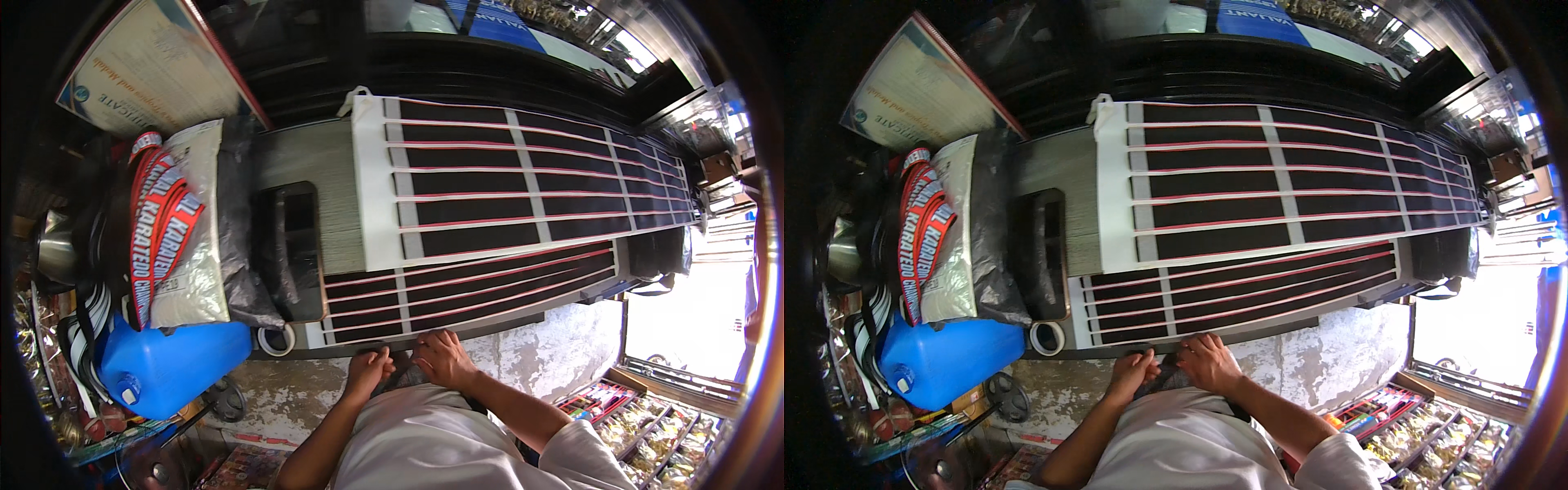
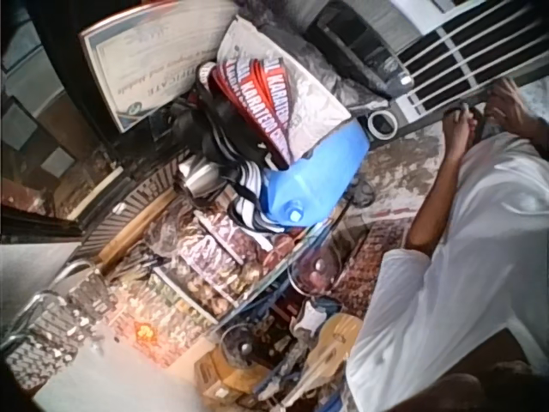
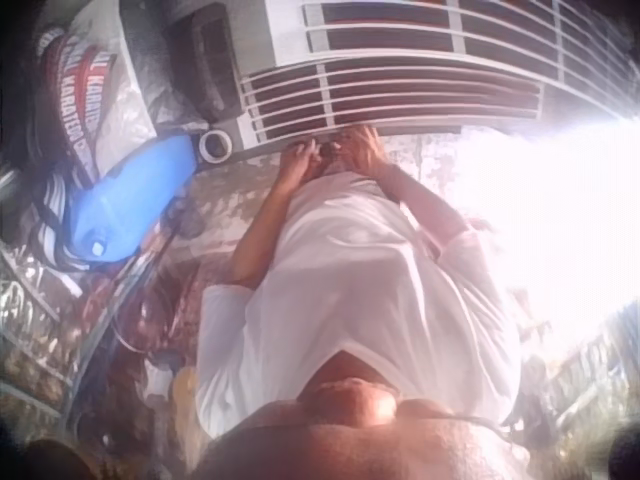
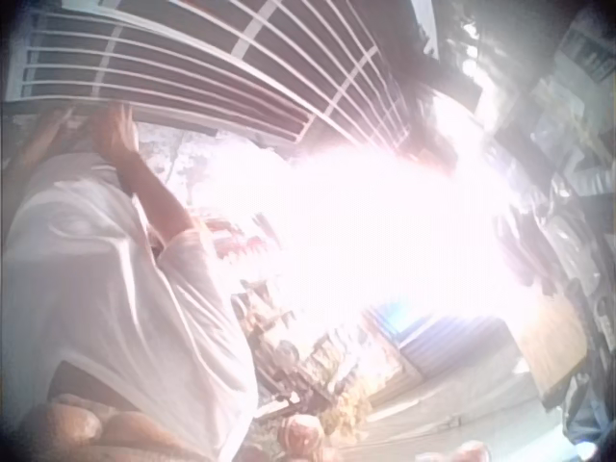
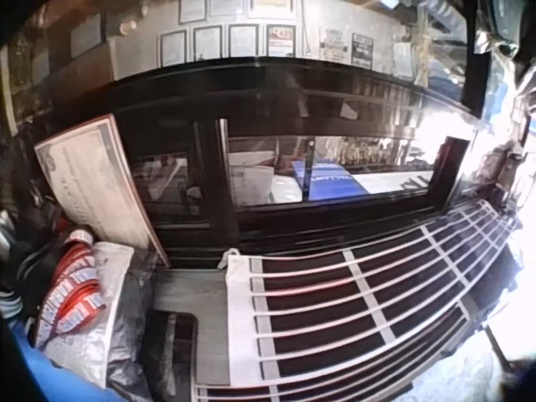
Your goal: The person aligns and secures a solar panel onto a metal frame using white tape. They repeatedly press and smooth the tape along the panel edges to ensure it adheres properly.
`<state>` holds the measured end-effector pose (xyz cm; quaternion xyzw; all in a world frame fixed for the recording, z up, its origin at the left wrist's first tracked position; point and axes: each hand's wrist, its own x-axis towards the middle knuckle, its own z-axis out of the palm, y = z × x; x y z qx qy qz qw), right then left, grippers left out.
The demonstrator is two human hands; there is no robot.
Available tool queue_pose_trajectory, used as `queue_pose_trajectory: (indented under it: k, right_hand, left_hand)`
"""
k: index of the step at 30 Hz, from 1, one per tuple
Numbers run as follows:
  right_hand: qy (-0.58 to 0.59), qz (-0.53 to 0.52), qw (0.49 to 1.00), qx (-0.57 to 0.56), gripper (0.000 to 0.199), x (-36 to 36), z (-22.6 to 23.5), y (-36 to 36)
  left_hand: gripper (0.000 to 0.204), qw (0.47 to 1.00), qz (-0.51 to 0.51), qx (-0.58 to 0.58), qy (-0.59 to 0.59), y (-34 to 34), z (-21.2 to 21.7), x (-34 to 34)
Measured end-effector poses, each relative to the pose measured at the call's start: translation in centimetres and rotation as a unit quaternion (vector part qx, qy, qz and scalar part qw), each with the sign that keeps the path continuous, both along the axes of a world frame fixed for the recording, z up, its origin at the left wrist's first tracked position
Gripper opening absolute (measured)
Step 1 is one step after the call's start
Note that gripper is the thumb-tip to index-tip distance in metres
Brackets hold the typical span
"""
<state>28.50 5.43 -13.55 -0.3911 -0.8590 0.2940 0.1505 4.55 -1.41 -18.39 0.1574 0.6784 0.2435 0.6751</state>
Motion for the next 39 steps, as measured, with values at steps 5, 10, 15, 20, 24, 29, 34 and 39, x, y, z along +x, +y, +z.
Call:
queue_pose_trajectory:
  k: [5,10,15,20,24,29,34,39]
  right_hand:
    - [-0.009,-0.150,0.989,0.005,0.017,5.5,0.0,-1.6]
    - [-0.030,-0.297,0.954,0.033,0.014,11.4,-1.7,-1.8]
    - [-0.035,-0.412,0.907,0.072,0.021,19.6,-3.3,0.2]
    - [-0.037,-0.553,0.825,0.111,0.031,31.1,-4.2,3.8]
    - [0.012,-0.642,0.758,0.118,0.028,42.1,-5.3,7.7]
    - [-0.111,-0.637,0.748,0.149,0.034,54.1,-8.7,11.4]
    - [-0.147,-0.554,0.801,0.175,0.047,58.4,-10.4,14.7]
    - [-0.086,-0.604,0.787,0.092,0.049,56.6,-9.9,14.5]
  left_hand:
    - [0.023,0.837,-0.178,0.369,0.362,1.7,4.9,1.4]
    - [0.059,0.733,-0.247,0.411,0.483,4.2,4.2,1.9]
    - [0.078,0.712,-0.308,0.330,0.538,4.9,1.2,1.7]
    - [0.084,0.698,-0.296,0.294,0.581,3.9,0.5,2.4]
    - [0.090,0.712,-0.235,0.252,0.611,4.1,1.2,5.7]
    - [0.095,0.727,-0.240,0.136,0.628,4.0,1.0,7.3]
    - [0.103,0.652,-0.253,0.128,0.703,2.3,-0.2,6.6]
    - [0.082,0.698,-0.103,0.147,0.693,4.5,2.7,10.5]
